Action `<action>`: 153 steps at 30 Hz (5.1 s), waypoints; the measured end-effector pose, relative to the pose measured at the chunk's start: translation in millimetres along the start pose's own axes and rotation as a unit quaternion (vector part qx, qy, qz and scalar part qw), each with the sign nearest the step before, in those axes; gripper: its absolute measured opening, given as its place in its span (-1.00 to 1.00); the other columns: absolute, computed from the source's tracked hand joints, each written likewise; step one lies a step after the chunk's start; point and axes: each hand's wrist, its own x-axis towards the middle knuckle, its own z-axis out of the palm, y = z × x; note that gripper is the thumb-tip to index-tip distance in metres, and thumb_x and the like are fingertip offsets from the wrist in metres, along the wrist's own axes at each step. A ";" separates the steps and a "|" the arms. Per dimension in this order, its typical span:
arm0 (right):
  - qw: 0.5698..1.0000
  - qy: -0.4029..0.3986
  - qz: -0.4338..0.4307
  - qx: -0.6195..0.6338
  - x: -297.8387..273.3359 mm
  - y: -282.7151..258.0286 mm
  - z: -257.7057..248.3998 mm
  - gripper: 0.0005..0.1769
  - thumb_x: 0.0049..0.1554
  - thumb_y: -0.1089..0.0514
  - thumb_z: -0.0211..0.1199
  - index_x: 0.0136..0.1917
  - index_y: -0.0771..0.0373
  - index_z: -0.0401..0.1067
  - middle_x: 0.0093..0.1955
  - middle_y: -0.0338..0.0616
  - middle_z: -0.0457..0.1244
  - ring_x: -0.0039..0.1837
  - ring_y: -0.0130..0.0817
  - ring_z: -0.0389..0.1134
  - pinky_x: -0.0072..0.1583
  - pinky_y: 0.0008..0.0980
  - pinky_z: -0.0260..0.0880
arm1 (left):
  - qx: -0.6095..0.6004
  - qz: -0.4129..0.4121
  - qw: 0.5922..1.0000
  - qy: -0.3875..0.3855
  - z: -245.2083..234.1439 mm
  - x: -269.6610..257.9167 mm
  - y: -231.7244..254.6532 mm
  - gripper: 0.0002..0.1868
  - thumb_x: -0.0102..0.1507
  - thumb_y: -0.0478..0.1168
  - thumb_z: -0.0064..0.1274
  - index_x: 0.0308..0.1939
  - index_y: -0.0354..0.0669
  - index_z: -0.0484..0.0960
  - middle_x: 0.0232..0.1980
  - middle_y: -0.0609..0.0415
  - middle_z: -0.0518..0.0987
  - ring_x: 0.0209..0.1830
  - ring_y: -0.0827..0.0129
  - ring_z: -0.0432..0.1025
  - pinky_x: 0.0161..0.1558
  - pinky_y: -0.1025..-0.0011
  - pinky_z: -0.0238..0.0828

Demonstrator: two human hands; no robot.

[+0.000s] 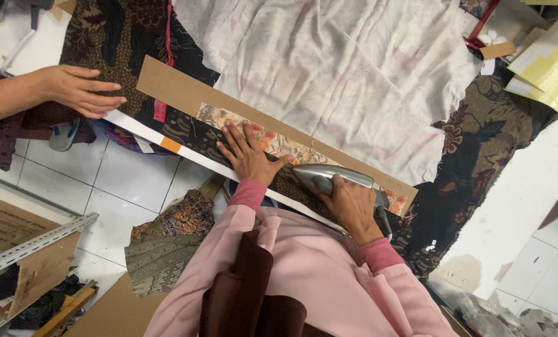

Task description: The person irons a floral-patterned fabric strip using a cardboard template and a steam iron. They repeatedly align the fabric, press it with the iron, and fold the edges to create a neat hem.

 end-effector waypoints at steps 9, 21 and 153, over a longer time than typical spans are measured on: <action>1.000 -0.002 -0.020 -0.008 15.9 -17.8 -7.0 -0.46 0.01 -0.32 0.40 -0.09 0.18 0.48 -0.36 0.00 0.36 -0.32 -0.02 0.41 -0.31 -0.05 0.32 | 0.013 0.040 0.994 0.097 1.9 2.8 -10.9 0.04 0.26 0.37 0.03 0.55 -0.33 0.13 0.59 -0.49 -0.04 0.63 -0.24 -0.15 0.54 -0.12 -0.34; 0.999 -0.035 -0.006 -0.014 38.9 -54.8 -4.4 -0.48 0.04 -0.32 0.39 -0.04 0.16 0.50 -0.30 0.06 0.38 -0.29 0.02 0.43 -0.29 -0.02 0.33 | -0.009 0.085 0.986 0.145 -3.9 14.3 -46.4 -0.34 0.26 -0.20 0.09 0.43 -0.21 0.32 0.44 -0.15 0.35 0.43 0.09 0.26 0.32 0.09 0.06; 0.990 0.069 0.082 0.090 4.9 -40.0 3.9 -0.60 -0.07 -0.12 0.47 -0.13 0.16 0.44 -0.25 -0.11 0.40 -0.31 -0.10 0.43 -0.31 -0.12 0.33 | 0.040 0.190 0.981 -0.009 -43.6 136.5 -151.4 0.04 -0.06 0.39 0.43 0.19 -0.16 0.29 0.20 -0.15 0.19 0.23 -0.08 0.04 0.31 -0.13 -0.15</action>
